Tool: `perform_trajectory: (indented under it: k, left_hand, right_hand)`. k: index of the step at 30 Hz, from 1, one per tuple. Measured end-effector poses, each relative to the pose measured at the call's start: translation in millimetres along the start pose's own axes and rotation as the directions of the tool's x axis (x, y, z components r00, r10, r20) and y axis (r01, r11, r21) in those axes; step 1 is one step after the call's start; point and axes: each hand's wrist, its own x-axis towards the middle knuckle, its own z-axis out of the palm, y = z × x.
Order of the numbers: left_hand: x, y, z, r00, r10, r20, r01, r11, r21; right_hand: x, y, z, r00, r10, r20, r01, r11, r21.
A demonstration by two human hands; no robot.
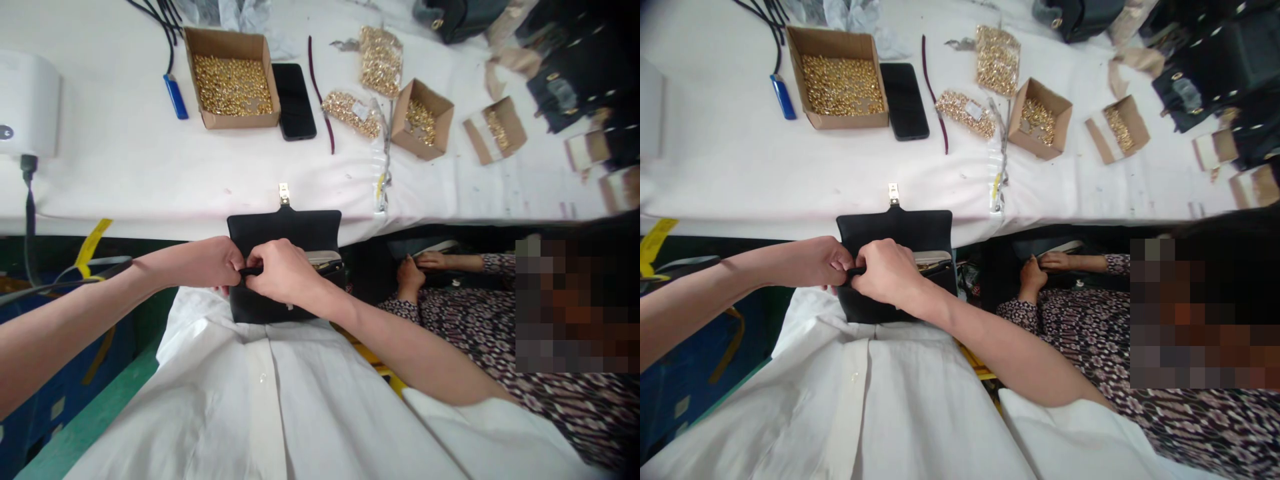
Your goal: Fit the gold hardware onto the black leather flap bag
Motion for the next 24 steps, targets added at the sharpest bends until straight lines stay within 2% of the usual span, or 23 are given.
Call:
perform_trajectory:
  k: [6,11,19,24]
  left_hand:
    - [-6,6,-2.8,0.999,0.034,0.006,-0.034,0.997,0.074]
    - [-7,-2,-0.5,0.998,0.04,-0.05,-0.039,0.999,0.031]
    - [-7,-18,5.1,0.995,0.017,-0.101,-0.031,0.991,-0.132]
    - [-10,-19,6.0,0.992,-0.004,-0.125,-0.011,0.993,-0.115]
  right_hand:
    - [3,-4,-3,0.999,-0.006,0.046,0.007,0.999,-0.039]
    - [6,-1,0,0.999,-0.032,0.023,0.033,0.998,-0.045]
    - [13,0,-2,0.999,-0.028,0.033,0.029,0.999,-0.027]
    - [13,0,-2,0.999,-0.035,0.033,0.036,0.999,-0.019]
